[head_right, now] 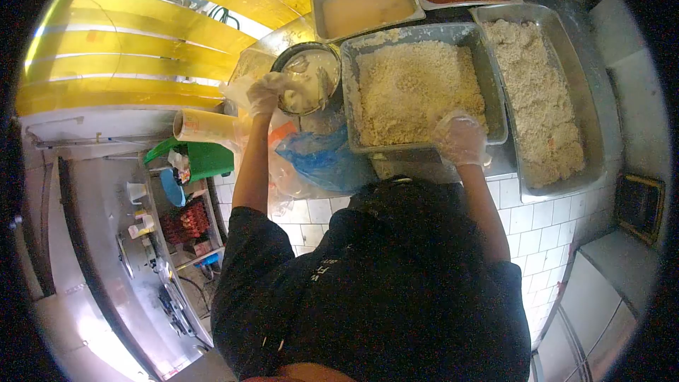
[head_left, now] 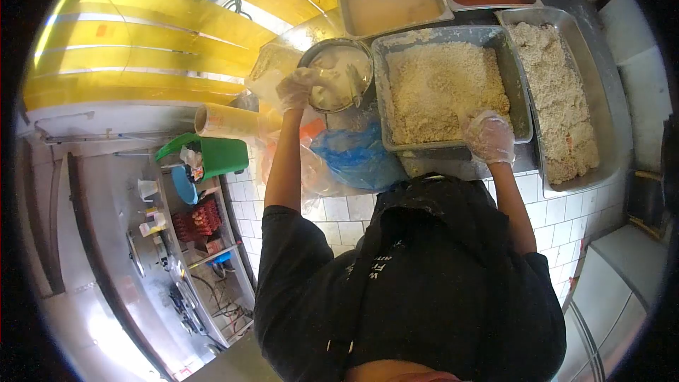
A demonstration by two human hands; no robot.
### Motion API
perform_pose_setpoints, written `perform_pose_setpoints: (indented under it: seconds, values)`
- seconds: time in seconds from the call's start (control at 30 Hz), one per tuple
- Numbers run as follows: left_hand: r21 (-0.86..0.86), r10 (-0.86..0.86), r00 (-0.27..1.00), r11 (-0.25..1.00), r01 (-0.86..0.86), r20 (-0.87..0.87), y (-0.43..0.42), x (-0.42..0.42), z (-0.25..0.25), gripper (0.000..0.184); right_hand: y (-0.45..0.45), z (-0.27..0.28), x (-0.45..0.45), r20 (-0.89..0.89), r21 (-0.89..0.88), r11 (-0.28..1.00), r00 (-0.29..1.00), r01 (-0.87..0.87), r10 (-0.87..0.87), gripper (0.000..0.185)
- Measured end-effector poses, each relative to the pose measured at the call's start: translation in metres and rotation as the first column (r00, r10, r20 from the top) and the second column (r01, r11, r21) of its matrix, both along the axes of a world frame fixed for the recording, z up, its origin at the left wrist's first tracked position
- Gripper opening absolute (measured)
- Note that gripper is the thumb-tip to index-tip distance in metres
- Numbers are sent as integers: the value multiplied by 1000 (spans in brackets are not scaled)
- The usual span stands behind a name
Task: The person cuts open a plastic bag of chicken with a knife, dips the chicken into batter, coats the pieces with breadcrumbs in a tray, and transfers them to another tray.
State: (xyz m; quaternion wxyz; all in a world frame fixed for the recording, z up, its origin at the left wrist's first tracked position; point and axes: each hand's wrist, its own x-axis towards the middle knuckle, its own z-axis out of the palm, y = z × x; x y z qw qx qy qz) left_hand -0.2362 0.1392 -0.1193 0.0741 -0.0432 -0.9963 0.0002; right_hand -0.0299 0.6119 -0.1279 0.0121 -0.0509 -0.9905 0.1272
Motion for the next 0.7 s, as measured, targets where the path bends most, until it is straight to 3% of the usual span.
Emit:
perform_pose_setpoints:
  seconds: [0.07, 0.13, 0.2, 0.23, 0.3, 0.33, 0.4, 0.43, 0.5, 0.53, 0.6, 0.63, 0.67, 0.7]
  values:
    - [-7, 40, 998, 999, -41, -57, -5, -2, 13, 33, 0, 3, 0, 49, -25, 999, 998, 30, -29, 62]
    - [85, 94, 994, 992, -89, -54, 0, 2, 24, 36, 3, -10, 1, 63, 64, 998, 998, 3, -7, 64]
    - [120, -84, 986, 988, 102, -146, 6, 1, 22, 41, 5, -14, 1, 65, 70, 997, 998, -9, 5, 65]
    - [119, -83, 985, 988, 101, -149, 6, -5, 2, 41, 4, -12, 0, 68, 73, 997, 998, -22, 17, 67]
    - [-176, -226, 967, 954, 244, 116, 8, -19, -53, 36, 2, -6, -1, 63, 34, 999, 998, 6, -8, 68]
    - [-181, -227, 967, 953, 245, 112, 23, -13, -39, 36, 0, -5, -2, 63, -3, 999, 997, 38, -37, 69]
    - [69, -304, 850, 950, 305, 431, 58, 10, 10, 36, -2, -4, 0, 56, 16, 999, 998, 35, -36, 69]
    - [66, -317, 849, 945, 320, 423, 54, 9, 9, 36, -1, -1, 0, 51, 40, 999, 998, 34, -36, 68]
    - [342, -375, 911, 890, 301, 174, 38, -1, 5, 39, -4, 9, 1, 76, 38, 997, 995, 66, -69, 66]
    - [343, -386, 907, 886, 313, 170, 24, -10, -4, 39, -4, 12, 1, 110, 36, 996, 991, 76, -80, 65]
    - [649, -252, 952, 756, 83, 172, 6, -16, -10, 45, -1, 12, 0, 112, 18, 997, 990, 81, -83, 63]
    - [649, -248, 953, 757, 77, 175, 7, -14, -6, 45, -2, 10, 1, 117, -2, 997, 991, 72, -71, 61]
    - [295, -88, 963, 956, 9, 254, 6, -12, 1, 46, -3, 6, 3, 120, -4, 998, 991, 64, -63, 61]
    - [-109, 90, 961, 992, -63, 263, 11, -9, 15, 46, -3, 1, 4, 66, -17, 999, 997, 48, -47, 60]
